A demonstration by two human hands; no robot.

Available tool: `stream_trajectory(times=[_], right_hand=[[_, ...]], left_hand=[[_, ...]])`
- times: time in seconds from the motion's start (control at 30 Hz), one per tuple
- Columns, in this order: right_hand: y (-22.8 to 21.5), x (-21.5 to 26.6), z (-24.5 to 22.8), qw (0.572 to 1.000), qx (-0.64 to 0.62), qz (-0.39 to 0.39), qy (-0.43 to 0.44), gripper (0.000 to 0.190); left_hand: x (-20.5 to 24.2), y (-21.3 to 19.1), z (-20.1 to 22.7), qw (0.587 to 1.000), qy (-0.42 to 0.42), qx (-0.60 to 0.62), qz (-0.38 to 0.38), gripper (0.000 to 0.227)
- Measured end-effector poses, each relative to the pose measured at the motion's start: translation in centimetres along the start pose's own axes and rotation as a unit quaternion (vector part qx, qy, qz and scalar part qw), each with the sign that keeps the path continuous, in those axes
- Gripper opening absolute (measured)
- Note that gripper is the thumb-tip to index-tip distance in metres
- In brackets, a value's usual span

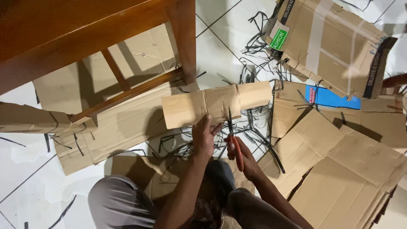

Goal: Wrapping the legs of a wooden chair with cardboard and securing them with plastic ties.

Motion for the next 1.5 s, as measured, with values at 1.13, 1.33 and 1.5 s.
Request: stream_trajectory(times=[1.13, 1.33, 1.5], right_hand=[[0.4, 0.4, 3.4, 0.995, 0.095, -0.023, 0.021, 0.044], [0.3, -0.6, 2.6, 0.998, 0.055, 0.000, 0.007, 0.043], [0.4, -0.2, 1.4, 0.998, 0.065, 0.002, 0.016, 0.042]], left_hand=[[6.9, 5.5, 7.3, 0.998, 0.032, -0.011, 0.060, 0.041], [4.5, 3.6, 2.7, 0.998, 0.035, -0.023, 0.040, 0.015], [6.9, 5.6, 5.5, 0.997, 0.053, -0.032, 0.035, 0.016]])
Point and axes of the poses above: each hand's wrist, its own x-axis away from the middle knuckle, its own y-axis out of the palm, z = x × y, the point moved 5 cm from there along -x, towards the middle knuckle, and after that the axes turned 1 degree about -z, right-handed, at the moved point
